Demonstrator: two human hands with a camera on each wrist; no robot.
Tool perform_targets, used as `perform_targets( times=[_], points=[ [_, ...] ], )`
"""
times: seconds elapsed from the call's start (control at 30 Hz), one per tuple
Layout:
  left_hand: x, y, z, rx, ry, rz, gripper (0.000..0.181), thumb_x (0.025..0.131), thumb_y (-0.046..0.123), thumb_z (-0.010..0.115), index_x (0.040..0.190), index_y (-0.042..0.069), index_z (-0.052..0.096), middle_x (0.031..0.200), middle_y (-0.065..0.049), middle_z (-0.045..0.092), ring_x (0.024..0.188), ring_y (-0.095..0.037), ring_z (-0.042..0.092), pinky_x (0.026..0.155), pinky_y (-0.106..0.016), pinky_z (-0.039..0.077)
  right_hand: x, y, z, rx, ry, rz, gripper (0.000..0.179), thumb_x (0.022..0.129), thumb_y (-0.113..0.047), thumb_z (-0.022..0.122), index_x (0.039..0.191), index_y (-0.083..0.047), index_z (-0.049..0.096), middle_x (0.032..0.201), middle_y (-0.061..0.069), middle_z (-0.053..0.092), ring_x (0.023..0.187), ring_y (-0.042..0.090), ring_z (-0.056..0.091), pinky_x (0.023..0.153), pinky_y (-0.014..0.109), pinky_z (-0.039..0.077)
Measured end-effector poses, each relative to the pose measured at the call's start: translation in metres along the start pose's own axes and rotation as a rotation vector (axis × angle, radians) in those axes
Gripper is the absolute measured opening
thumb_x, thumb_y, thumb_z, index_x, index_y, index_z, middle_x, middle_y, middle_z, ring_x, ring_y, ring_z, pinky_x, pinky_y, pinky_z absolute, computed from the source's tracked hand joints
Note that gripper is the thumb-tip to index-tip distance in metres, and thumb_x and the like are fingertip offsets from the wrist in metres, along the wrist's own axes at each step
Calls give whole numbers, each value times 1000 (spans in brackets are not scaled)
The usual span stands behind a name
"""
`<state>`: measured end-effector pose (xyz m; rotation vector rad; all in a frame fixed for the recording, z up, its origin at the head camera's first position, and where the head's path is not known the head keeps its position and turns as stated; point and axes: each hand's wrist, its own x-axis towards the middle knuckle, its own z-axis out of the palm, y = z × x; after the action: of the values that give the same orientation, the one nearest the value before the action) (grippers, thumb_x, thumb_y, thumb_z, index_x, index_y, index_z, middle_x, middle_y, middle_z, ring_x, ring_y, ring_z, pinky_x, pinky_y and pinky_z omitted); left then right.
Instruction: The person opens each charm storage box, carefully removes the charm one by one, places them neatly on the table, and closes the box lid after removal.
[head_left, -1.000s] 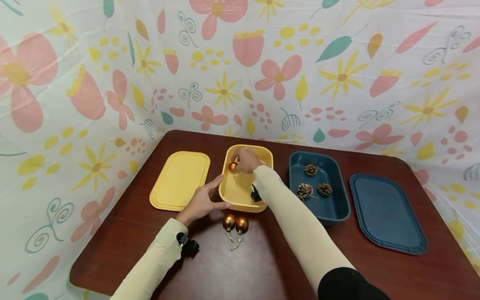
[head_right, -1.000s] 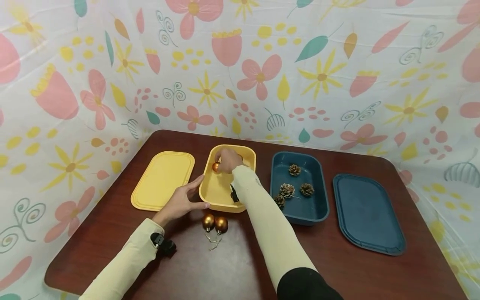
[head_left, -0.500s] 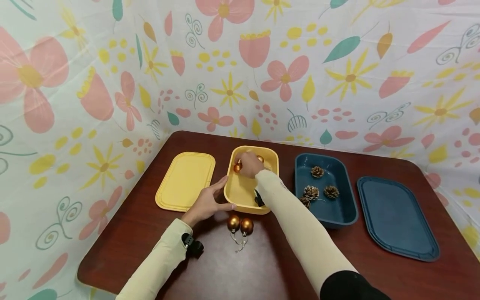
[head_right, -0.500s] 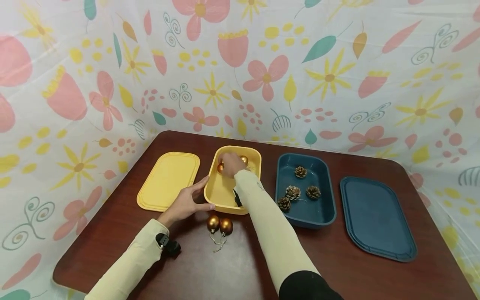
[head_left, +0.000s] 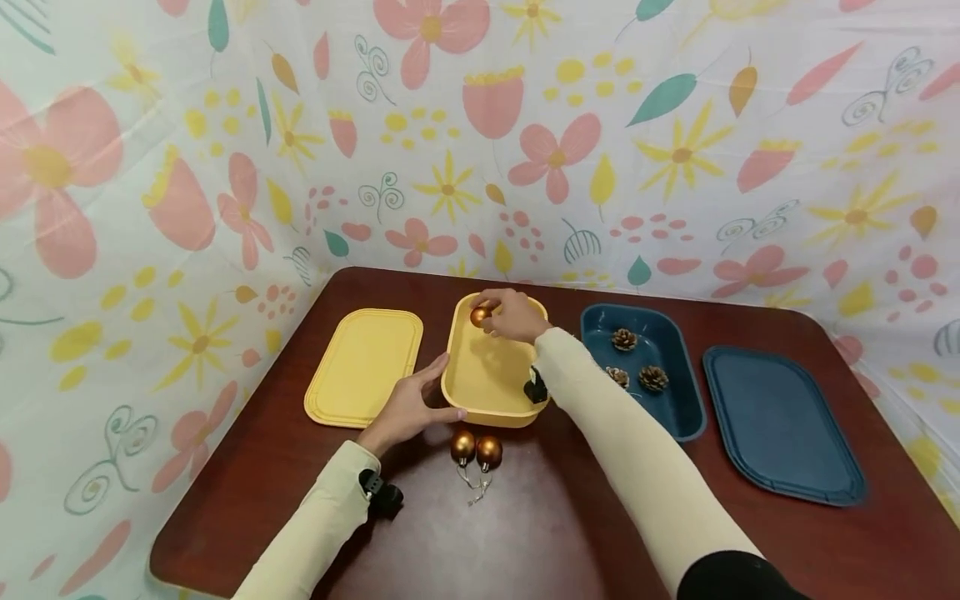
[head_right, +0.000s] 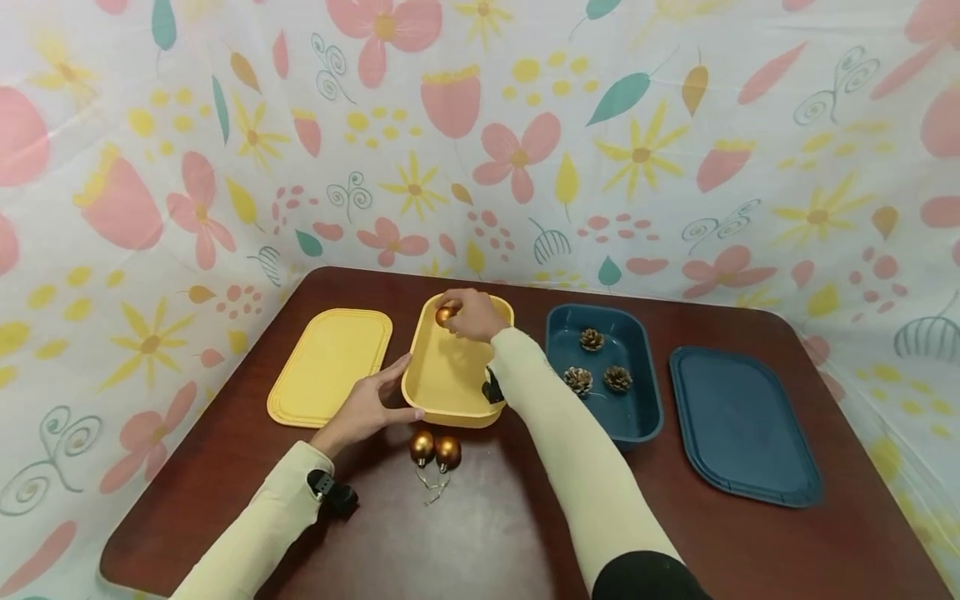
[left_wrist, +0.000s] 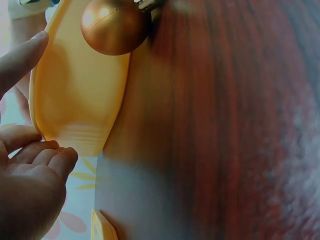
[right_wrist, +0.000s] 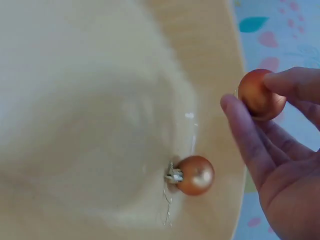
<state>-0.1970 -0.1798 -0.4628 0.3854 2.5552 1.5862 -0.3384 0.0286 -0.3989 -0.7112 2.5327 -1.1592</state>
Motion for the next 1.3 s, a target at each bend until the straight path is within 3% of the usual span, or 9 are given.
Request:
perform_targets(
  times=[0.07,0.13,0.4,0.57,0.8,0.97,1.3],
  points=[
    [1,0,0,-6,5,9,101,78,22,88,158,4,28,167,-7,26,153,-22,29,122,-42,32,-6,-1,-7,119,2,34,40,92,-4,65,131,-7,64,130,16,59,103,37,70,90,51,59],
    [1,0,-1,-19,8,11,101,78,21,88,158,4,28,167,-7,25,154,-22,27,122,-43,32,-11,-1,-14,160,7,32,41,91,-5,66,132,-8,64,130,15,59,104,37,70,90,51,59],
    [1,1,-1,-20,0,6,100,78,20,88,157,4,29,167,-8,26,154,-24,27,122,-45,32,-37,-11,-28,115,59,-67,36,87,-6,77,121,-12,68,127,11,62,98,25,69,80,31,59],
    [1,1,1,-11,-9,4,101,78,22,88,158,5,28,167,-7,25,154,-22,28,123,-42,31,-63,-21,-31,139,38,-116,34,90,-4,73,122,-15,67,126,10,54,90,25,72,67,31,58],
    [-1,1,0,-7,0,-12,101,78,25,88,159,11,28,167,-4,25,153,-21,28,122,-41,32,-95,-27,-26,199,-46,-183,39,96,2,62,133,-9,64,132,15,50,101,39,71,79,47,62],
    [-2,0,-2,-8,-2,-12,102,78,25,87,159,8,28,168,-5,24,153,-22,28,122,-42,31,-112,-21,-19,240,-59,-183,38,98,5,54,132,-8,64,138,13,54,101,36,72,78,37,63],
    [-1,1,-1,-12,-3,-35,102,79,26,87,160,10,27,168,-1,23,152,-22,31,123,-42,31,-140,-7,-1,72,58,-267,38,88,-8,77,124,-18,70,119,4,67,98,17,68,80,32,60]
  ],
)
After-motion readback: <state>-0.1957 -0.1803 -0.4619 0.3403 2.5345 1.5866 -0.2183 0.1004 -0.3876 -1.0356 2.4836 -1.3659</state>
